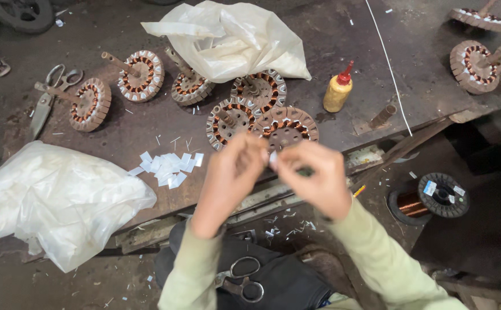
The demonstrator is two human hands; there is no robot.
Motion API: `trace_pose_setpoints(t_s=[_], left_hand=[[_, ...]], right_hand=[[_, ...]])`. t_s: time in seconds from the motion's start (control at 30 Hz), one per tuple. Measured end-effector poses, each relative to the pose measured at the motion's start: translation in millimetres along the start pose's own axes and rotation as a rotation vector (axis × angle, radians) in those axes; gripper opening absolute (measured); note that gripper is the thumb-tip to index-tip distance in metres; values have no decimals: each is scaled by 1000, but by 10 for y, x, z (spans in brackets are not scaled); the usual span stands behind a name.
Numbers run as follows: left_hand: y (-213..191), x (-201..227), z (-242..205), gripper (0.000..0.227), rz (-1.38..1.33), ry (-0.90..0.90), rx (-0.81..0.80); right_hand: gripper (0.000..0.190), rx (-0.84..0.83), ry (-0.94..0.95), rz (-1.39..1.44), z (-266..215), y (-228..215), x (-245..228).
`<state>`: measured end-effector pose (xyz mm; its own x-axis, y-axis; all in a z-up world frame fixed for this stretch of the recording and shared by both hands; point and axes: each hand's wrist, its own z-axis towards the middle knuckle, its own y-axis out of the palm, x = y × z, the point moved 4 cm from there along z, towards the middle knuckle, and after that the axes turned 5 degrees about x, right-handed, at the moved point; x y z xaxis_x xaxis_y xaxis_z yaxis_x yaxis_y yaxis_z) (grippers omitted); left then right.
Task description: The person cuts small white rectangular pieces from a plastic sheet using shears and inserts them into the slots of a circular copper-wound motor stator. The person repeats this process for multiple stators arranged on a workbench.
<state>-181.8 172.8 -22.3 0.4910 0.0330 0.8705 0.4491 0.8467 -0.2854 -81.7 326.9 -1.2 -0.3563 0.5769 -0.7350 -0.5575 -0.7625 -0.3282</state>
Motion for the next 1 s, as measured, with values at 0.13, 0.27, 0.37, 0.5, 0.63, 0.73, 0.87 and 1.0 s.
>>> trace_pose_setpoints(t_s=[0.13, 0.27, 0.37, 0.5, 0.63, 0.73, 0.87, 1.0], left_hand=[[186, 1, 421, 24, 233, 285, 327], [470, -201, 579, 23, 18, 148, 217], [567, -195, 466, 26, -28, 102, 249], [629, 59, 256, 25, -2, 178, 254], [670, 277, 34, 24, 69, 218, 269], [685, 355, -36, 25, 90, 228, 268], [690, 384, -80, 24, 93, 235, 258], [692, 379, -87, 24, 97, 225, 244]], right_hand=[[12, 222, 7, -40, 313, 41, 246], [13, 287, 9, -138, 395, 99, 284], [10, 321, 30, -150, 361, 69, 199], [10, 337, 89, -189, 201, -85, -8], [14, 322, 154, -132, 29, -192, -155], [14, 335, 151, -250, -51, -213, -255], [11, 341, 216, -209, -87, -253, -225], [13, 355, 351, 8, -92, -277, -48]])
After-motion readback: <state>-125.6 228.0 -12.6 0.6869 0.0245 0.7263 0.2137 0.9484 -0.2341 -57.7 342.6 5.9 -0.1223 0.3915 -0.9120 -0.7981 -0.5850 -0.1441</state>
